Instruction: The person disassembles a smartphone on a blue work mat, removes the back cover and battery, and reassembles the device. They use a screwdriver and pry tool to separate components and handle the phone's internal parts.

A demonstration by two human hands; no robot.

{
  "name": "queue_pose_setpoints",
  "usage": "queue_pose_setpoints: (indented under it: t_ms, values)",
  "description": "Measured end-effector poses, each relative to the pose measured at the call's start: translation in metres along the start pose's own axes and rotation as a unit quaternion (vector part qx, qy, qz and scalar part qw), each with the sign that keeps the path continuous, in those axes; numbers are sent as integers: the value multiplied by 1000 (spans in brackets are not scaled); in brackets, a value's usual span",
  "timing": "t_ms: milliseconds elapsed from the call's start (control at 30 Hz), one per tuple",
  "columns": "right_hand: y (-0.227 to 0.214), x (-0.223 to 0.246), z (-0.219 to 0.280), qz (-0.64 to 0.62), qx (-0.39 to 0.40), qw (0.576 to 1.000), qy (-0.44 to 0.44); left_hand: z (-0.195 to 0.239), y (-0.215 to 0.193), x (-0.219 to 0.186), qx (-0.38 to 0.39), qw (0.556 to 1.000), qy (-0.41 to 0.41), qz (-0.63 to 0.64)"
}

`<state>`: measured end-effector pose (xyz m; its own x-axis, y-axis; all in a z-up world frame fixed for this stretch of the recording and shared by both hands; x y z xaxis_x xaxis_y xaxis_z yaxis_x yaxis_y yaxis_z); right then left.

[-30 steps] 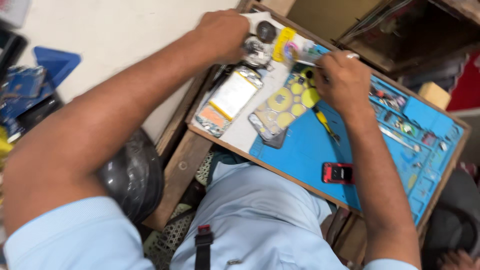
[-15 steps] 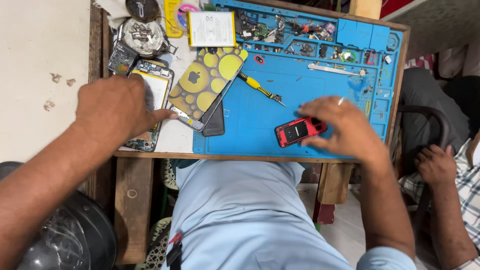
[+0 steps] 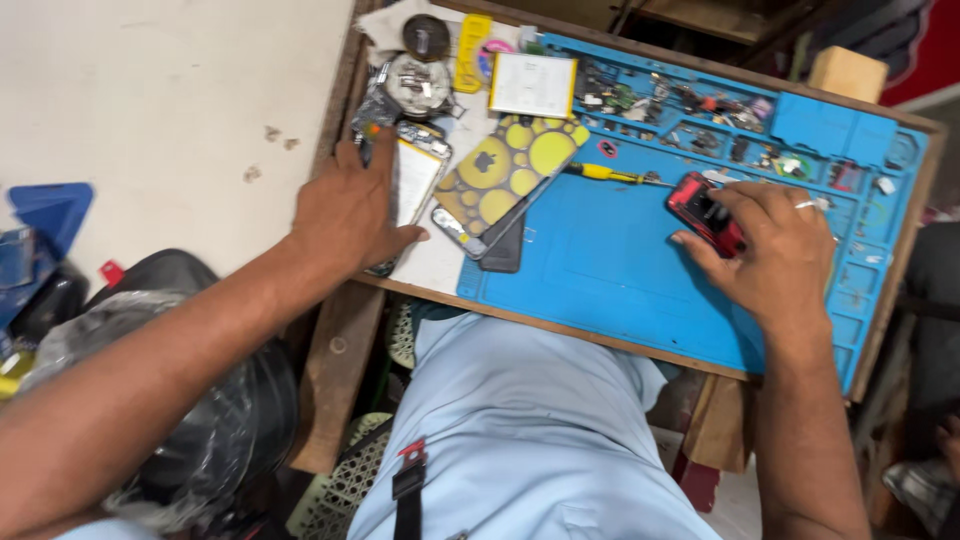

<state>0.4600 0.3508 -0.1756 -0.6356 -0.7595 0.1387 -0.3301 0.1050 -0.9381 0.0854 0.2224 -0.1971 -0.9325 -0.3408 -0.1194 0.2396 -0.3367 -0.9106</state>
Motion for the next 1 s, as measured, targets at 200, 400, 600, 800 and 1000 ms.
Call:
queue_pose_setpoints:
  t_ms: [200,400,600,800,1000]
  values:
    - [24,73,-51,-97,33,983,-150,-2,2,11,11,994,-40,101]
    - [37,120,-86,-89,79,969,-216,5,5,12,9,989,-21,145]
    - [39,120,-88,-115,116,969,-188,12,-2,20,51,987,-7,150]
    - [45,109,-79,-317,114,938,-80,37,-55,2,-56,985,129,104]
    - [94,78,-33,-668,137,715,155,23,-56,-85,-52,908,412,52]
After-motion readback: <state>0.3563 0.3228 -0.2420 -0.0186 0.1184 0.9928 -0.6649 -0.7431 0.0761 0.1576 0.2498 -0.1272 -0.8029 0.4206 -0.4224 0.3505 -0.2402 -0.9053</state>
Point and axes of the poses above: each hand's wrist, its own z-axis away from the middle knuckle, its own y-axis out of the palm, x = y × z, the point moved 5 cm from there along -z, towards the middle knuckle, and after that the axes turned 1 degree about -y, right-handed, at the moved point
